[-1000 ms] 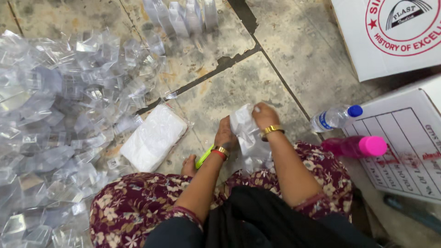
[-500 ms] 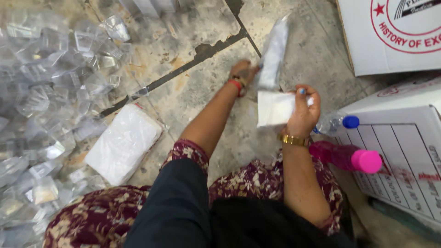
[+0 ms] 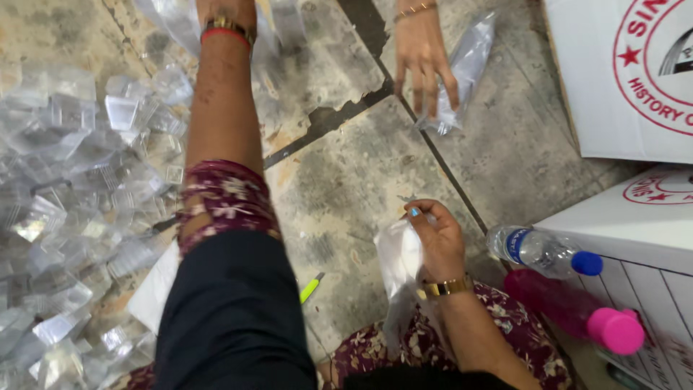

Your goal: The person sits on the floor among a large pile of small clear plastic cups, picks up cups one at a time, stacks them, and places the stacks into a clear plastic bag. They continue picking, stacking and bagging cups throughout the clip.

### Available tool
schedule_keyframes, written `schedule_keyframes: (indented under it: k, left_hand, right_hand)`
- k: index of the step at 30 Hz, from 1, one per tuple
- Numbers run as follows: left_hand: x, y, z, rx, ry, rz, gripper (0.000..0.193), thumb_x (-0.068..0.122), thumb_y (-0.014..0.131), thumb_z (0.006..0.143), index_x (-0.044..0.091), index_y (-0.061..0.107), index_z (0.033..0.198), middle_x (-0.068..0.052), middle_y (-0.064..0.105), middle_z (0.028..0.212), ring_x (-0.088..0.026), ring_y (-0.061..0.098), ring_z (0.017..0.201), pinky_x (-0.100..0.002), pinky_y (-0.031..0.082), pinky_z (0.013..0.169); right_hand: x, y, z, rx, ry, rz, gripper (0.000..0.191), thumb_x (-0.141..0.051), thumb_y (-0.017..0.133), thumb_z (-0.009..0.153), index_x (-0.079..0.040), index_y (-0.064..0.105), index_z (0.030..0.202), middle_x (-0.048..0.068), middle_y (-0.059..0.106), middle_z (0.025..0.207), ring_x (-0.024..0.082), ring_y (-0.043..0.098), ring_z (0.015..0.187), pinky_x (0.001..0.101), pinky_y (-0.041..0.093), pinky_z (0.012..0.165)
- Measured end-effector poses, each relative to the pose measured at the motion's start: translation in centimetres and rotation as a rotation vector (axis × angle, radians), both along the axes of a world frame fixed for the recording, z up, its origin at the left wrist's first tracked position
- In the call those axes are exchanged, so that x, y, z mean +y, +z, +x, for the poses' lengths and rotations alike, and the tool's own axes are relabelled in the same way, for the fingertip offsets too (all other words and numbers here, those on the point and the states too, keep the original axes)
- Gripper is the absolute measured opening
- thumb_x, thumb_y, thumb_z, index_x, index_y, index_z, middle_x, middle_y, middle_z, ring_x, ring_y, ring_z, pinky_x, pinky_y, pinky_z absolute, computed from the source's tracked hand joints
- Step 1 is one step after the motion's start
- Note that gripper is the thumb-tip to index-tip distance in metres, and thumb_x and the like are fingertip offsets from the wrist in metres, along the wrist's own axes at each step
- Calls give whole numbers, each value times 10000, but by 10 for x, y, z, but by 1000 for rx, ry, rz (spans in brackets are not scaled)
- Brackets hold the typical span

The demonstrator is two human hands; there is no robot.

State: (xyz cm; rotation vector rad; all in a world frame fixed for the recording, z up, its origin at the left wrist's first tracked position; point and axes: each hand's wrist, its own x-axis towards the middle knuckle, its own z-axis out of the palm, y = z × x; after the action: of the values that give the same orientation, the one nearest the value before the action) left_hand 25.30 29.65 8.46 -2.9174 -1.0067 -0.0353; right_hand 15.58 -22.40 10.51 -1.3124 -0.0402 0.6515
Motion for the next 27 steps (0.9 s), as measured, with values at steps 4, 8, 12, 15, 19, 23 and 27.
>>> schedule_keyframes:
  k: [4,8,12,15,19,23,27]
  left_hand:
    - [-33,-5,-31,94,-287,16,271,297,627,989,191,712,1224,-93,699,1092,-294,631,1136,-732,67,1195]
    - [-191,0,-158,280,-596,74,247,318,695,800,205,748,1014,-48,733,1058,-270,700,1036,-710,34,1191]
    - [-329,29,-263,277,-477,-97,142,184,647,1018,144,663,1154,-55,721,1042,-244,691,1072,-634,167,1304]
    - [-356,59,-286,13,-327,-432,593,384,793,698,144,649,1221,-131,671,1264,-354,569,1288,-741,173,1093]
    - [-382,96,-295,-642,-163,-694,655,397,766,861,71,543,1383,-163,617,1349,-351,570,1247,-545,348,1060]
    - [-411,105,-297,-612,-18,-802,404,366,716,888,85,632,1166,-126,723,1066,-305,693,1010,-413,534,873]
    - [-420,92,-307,-619,-17,-744,218,315,641,997,105,699,987,-124,736,846,-317,716,805,-429,546,739]
  right_hand:
    - [-1,-16,2,64,58,-105,134,-112,699,979,-21,696,1076,59,709,904,110,653,775,253,542,689]
    - [3,-36,9,30,81,-164,149,-87,724,916,-34,711,1054,38,719,924,127,690,816,272,568,719]
    - [12,-35,9,-354,160,-111,119,-111,713,941,-10,735,999,39,768,980,124,695,940,274,551,858]
    - [16,-13,-5,-533,173,-386,195,-223,701,1010,-42,768,990,61,754,899,151,665,832,298,525,771]
    - [11,21,-37,-1028,235,-602,278,-333,686,1034,-73,778,997,118,742,886,216,688,779,337,501,722]
    - [5,27,-67,-846,211,-138,351,-364,622,1068,-50,760,995,79,769,977,134,716,896,286,547,779]
    - [-11,19,-73,-411,352,144,289,-293,676,1033,-13,748,1037,52,753,983,106,666,916,266,534,846]
